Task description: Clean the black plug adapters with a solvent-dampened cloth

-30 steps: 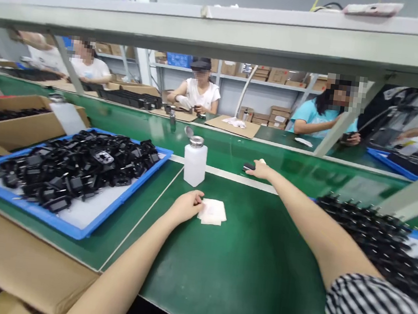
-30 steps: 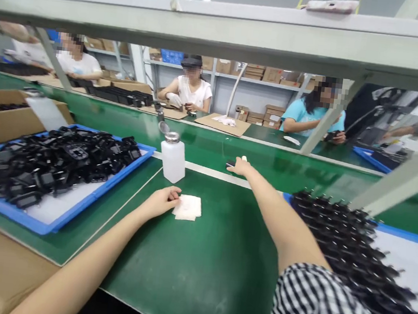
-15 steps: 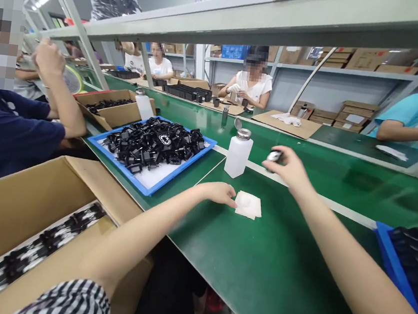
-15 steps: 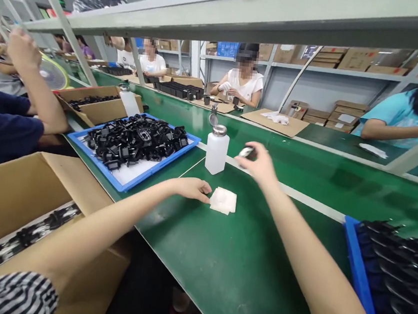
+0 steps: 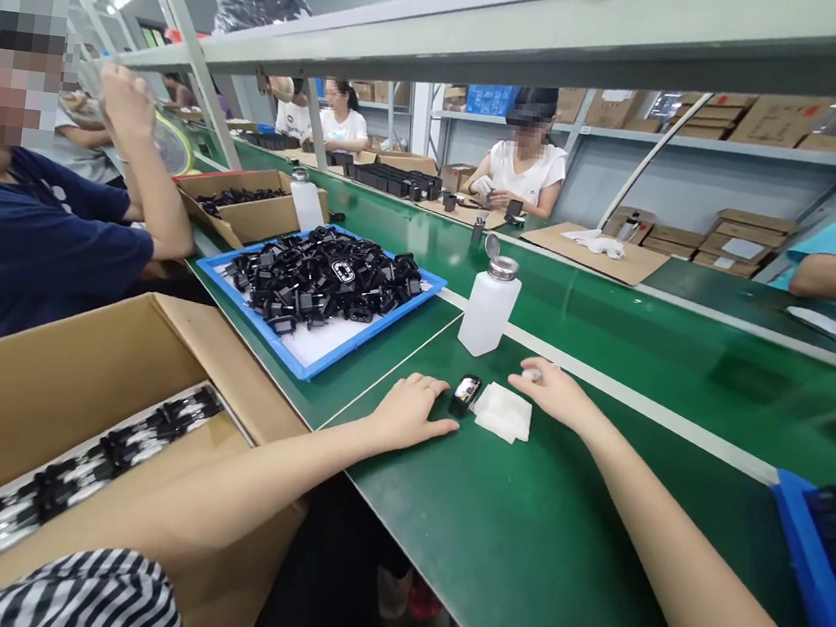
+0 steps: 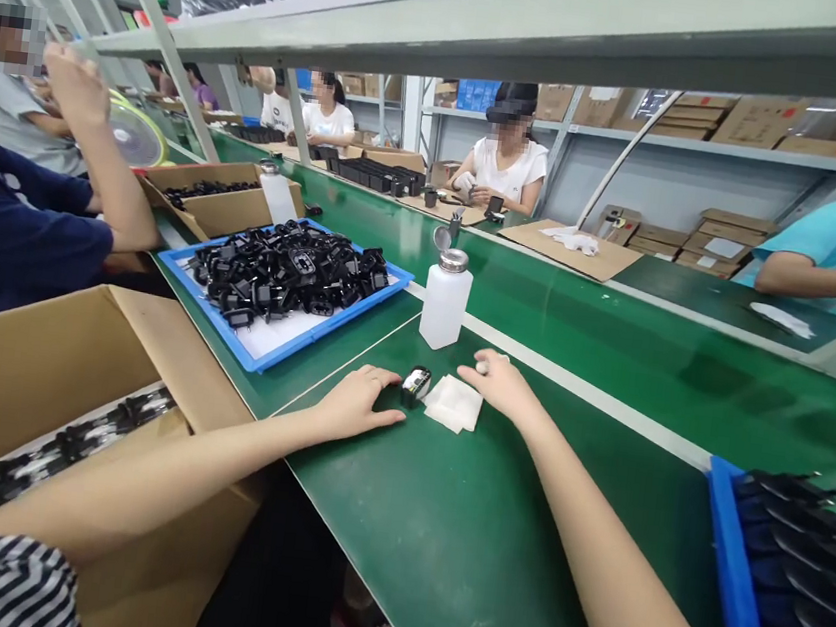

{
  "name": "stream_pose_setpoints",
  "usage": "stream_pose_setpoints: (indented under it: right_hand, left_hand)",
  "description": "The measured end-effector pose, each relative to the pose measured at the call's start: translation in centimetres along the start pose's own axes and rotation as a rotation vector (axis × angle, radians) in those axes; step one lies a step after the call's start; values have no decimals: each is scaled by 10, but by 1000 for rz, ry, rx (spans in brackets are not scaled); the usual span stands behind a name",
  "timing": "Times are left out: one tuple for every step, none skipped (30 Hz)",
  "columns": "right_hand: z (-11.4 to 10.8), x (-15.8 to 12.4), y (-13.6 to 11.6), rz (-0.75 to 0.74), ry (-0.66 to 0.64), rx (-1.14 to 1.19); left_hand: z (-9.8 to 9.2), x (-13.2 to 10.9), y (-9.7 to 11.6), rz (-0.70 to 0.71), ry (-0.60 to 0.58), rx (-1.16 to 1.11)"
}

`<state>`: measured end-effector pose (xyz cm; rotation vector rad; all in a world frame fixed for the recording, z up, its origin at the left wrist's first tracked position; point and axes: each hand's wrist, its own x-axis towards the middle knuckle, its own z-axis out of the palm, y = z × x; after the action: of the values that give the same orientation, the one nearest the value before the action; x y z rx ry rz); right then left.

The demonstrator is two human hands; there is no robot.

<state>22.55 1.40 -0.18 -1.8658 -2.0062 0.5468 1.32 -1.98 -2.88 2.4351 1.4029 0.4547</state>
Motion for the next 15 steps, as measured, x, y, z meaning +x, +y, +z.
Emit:
stream_pose_setpoints:
  right_hand:
    - [-1,1,4,18,-41,-62]
    - [-1,1,7,13,-92,-106]
    - [0,2,9,-9,-149,-127]
    - [1,2,10,-40,-199,-128]
    - [3,2,10,-68,-232,-114]
    - [3,2,10,-87,-236,-91]
    - [4,2,9,-93,-204,-62]
    - [4,2,9,-80,-139,-30]
    - [4,2,8,-53,-52,7]
    - [5,1,6,-21,40,51]
    - [6,1,4,6,119,99]
    - [9,-1,1,19,183,148]
    - [12,-4,-4,19,230,192]
    - [15,-7,-9,7,259,227]
    - [19,-11,-15,-13,269,250]
  left_hand:
    - [1,2,1,-7,-3,-14]
    - [1,5,2,-21,-11,-38]
    - [0,8,2,-38,-23,-70]
    - [-2,12,1,-53,-42,-108]
    - [-3,16,-1,-61,-68,-149]
    - [-5,20,-2,-60,-100,-191]
    - [-7,24,-4,-48,-134,-230]
    - [-7,28,-6,-27,-164,-264]
    - [-8,31,-7,3,-181,-288]
    - [-7,33,-8,35,-186,-303]
    - [-7,35,-8,62,-177,-309]
    - [-5,36,-8,81,-159,-309]
    - [-4,36,-8,90,-138,-306]
    - [-2,36,-8,90,-118,-304]
    - [-1,36,-7,84,-104,-303]
